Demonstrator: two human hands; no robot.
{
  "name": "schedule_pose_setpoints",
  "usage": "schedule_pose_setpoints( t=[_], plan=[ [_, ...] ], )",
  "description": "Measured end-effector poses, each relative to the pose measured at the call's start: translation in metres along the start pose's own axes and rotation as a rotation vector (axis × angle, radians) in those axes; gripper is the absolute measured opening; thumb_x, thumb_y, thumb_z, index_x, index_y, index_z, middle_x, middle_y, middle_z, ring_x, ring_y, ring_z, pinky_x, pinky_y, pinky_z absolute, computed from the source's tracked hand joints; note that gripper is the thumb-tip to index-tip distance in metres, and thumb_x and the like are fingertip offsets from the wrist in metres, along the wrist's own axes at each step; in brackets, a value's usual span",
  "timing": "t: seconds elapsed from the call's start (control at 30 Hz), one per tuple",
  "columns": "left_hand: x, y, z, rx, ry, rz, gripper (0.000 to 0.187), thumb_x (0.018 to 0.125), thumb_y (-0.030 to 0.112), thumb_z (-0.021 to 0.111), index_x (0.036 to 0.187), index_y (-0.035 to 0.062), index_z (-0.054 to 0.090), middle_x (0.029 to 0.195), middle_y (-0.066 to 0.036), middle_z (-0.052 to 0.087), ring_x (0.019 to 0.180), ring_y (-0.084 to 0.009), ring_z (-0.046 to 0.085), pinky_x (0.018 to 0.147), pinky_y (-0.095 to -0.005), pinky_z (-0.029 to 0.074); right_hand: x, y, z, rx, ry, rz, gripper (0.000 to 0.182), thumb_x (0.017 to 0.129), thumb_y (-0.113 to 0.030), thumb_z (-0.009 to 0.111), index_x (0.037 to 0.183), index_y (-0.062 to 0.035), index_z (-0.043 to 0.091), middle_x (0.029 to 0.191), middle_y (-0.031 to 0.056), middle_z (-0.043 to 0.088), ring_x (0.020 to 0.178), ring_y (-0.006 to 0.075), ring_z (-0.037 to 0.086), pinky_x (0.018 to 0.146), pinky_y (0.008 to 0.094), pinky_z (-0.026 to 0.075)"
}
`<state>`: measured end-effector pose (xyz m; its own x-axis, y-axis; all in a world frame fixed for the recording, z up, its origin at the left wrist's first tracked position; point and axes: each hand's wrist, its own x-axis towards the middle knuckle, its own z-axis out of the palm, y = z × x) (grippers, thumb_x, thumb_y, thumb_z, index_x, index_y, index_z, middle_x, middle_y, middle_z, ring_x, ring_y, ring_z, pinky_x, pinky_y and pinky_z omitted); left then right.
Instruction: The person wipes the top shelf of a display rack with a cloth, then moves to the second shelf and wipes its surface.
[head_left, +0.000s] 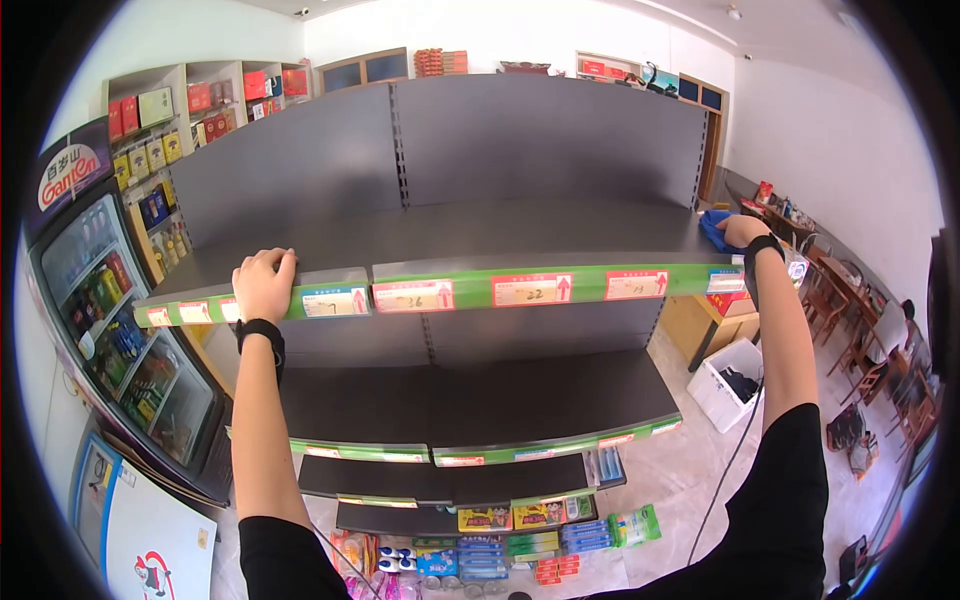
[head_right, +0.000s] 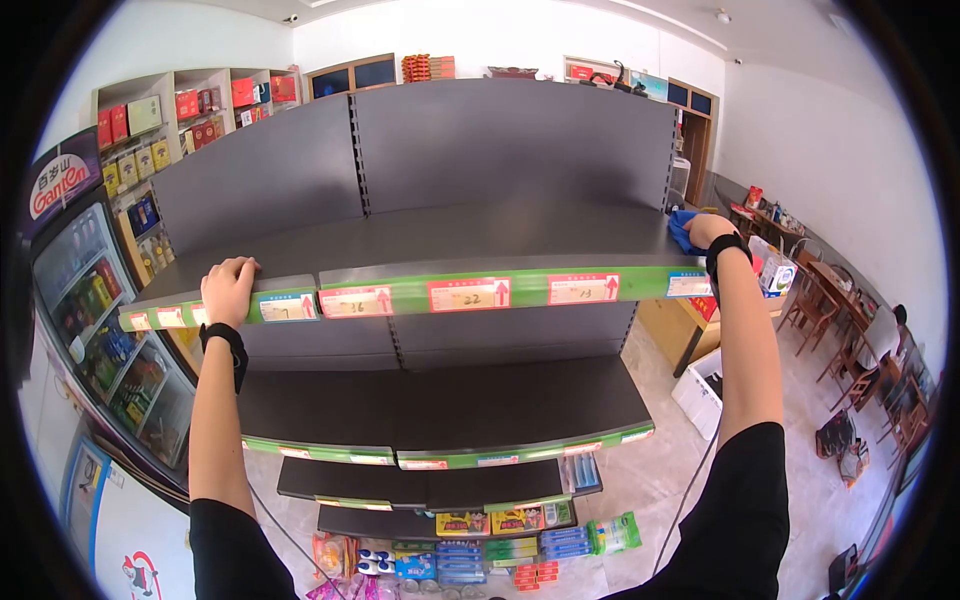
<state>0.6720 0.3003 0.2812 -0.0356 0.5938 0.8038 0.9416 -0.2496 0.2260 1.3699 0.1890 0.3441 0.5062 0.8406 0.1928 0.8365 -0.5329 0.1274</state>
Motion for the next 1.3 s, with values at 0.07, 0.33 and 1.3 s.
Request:
schedule_pose_setpoints(
  t=[0.07, 0.33, 1.3],
  plan=[
    [0.002, 0.001, -0.002, -0.008, -0.003, -0.002, 0.034, 0.087, 0.036, 0.048, 0.086, 0.0108, 0.072, 0.09, -0.004, 0.068, 0.092, -0.025, 0.058, 0.086, -0.0385, 0.038, 0.008, 0.003, -0.001, -0.016, -0.01, 0.053, 0.054, 0.076, -0.006, 0.052, 0.126, -0.0253, 0.06, 0.126, 0.0081, 0.06, 0.114, 0.0249, 0.059, 0.098, 0.0345, 0.045],
    [0.0, 0.005, -0.004, -0.018, 0.005, -0.007, 0.034, 0.087, 0.036, 0.049, 0.086, 0.0106, 0.071, 0.087, -0.005, 0.067, 0.092, -0.0248, 0.059, 0.086, -0.0392, 0.037, -0.032, -0.069, -0.044, 0.0, -0.103, -0.318, 0.054, 0.075, -0.011, 0.063, 0.128, -0.0226, 0.058, 0.118, 0.0105, 0.064, 0.106, 0.028, 0.061, 0.092, 0.0351, 0.046],
    [-0.001, 0.008, -0.007, -0.069, 0.006, -0.022, 0.032, 0.086, 0.035, 0.05, 0.084, 0.0114, 0.072, 0.085, -0.002, 0.068, 0.089, -0.0232, 0.059, 0.084, -0.0378, 0.037, -0.075, -0.479, -0.148, -0.114, -0.553, -0.801, 0.068, 0.084, -0.018, 0.056, 0.147, -0.0291, 0.031, 0.155, 0.0134, 0.02, 0.14, 0.035, 0.024, 0.108, 0.0444, 0.03]
  ],
)
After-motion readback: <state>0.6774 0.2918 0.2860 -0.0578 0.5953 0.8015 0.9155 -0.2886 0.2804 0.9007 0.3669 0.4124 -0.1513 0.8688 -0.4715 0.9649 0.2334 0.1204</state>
